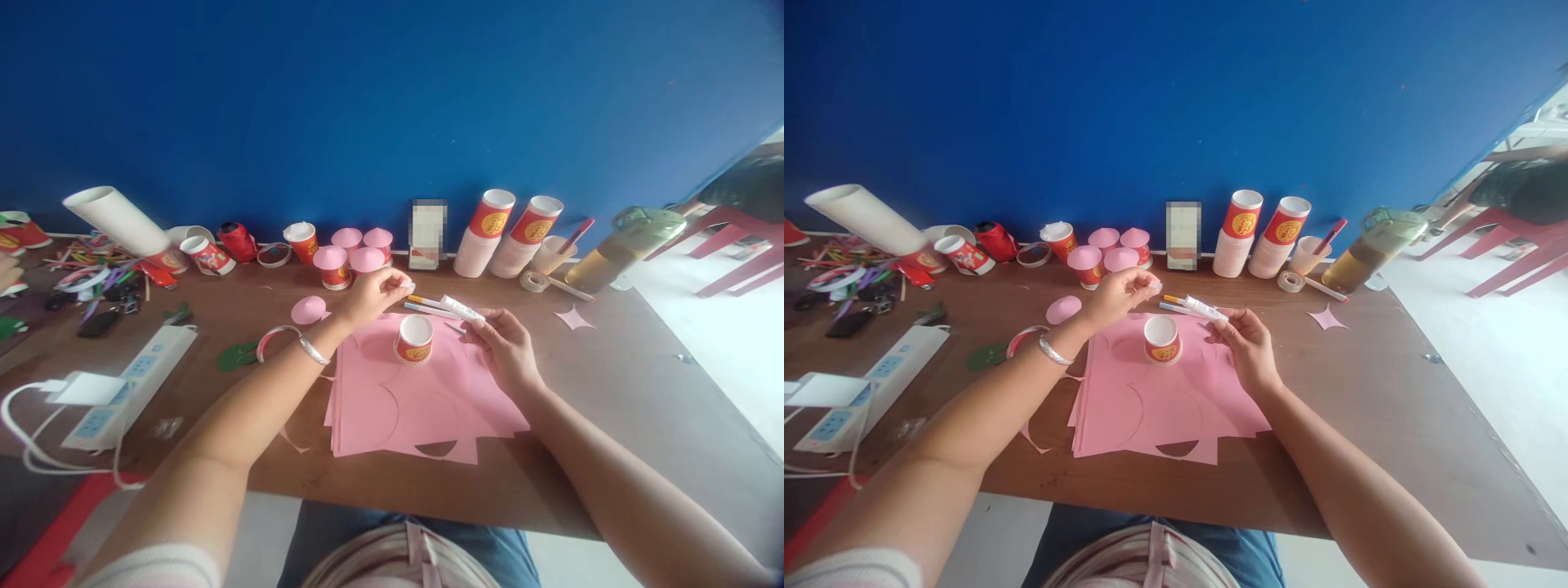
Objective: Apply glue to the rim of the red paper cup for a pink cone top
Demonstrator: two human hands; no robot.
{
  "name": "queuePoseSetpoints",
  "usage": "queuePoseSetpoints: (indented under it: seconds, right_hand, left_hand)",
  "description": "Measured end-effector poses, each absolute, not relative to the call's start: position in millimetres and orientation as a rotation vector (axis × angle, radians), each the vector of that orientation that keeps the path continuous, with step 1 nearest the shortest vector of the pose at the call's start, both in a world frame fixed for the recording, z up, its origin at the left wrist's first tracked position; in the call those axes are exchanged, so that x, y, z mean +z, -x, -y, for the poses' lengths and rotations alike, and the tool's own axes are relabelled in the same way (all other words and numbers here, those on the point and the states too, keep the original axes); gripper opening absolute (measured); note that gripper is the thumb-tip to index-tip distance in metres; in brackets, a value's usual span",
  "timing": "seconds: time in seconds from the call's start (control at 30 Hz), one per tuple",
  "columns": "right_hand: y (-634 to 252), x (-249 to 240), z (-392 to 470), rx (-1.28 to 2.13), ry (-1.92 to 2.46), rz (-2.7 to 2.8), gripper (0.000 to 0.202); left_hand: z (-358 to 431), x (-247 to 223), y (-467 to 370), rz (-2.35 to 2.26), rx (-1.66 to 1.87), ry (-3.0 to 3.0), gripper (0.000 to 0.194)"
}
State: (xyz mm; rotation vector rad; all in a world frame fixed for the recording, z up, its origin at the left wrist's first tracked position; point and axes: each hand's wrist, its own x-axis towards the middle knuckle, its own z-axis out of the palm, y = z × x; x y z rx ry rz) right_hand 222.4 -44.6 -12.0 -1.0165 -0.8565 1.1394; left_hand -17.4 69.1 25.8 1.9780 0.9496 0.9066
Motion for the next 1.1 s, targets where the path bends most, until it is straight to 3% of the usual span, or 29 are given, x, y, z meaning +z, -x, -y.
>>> queuePoseSetpoints:
  seconds: [0.3, 0.97, 1.1]
  right_hand:
    - [-222.3, -21.8, 43.7, 1.129, 1.019, 0.973, 0.035]
    - [-215.2, -15.7, 50.1, 1.029, 1.077, 1.252, 0.036]
    - [-223.3, -21.0, 43.3, 0.776, 1.249, 1.435, 0.032]
  left_hand:
    - [-49.4, 51.9, -0.5, -0.749, 0.738, -1.672, 0.039]
    - [-29.9, 55.5, -3.1, -0.762, 0.776, -1.949, 0.028]
    - [-31.7, 52.8, 7.3, -0.746, 0.941, -1.893, 0.045]
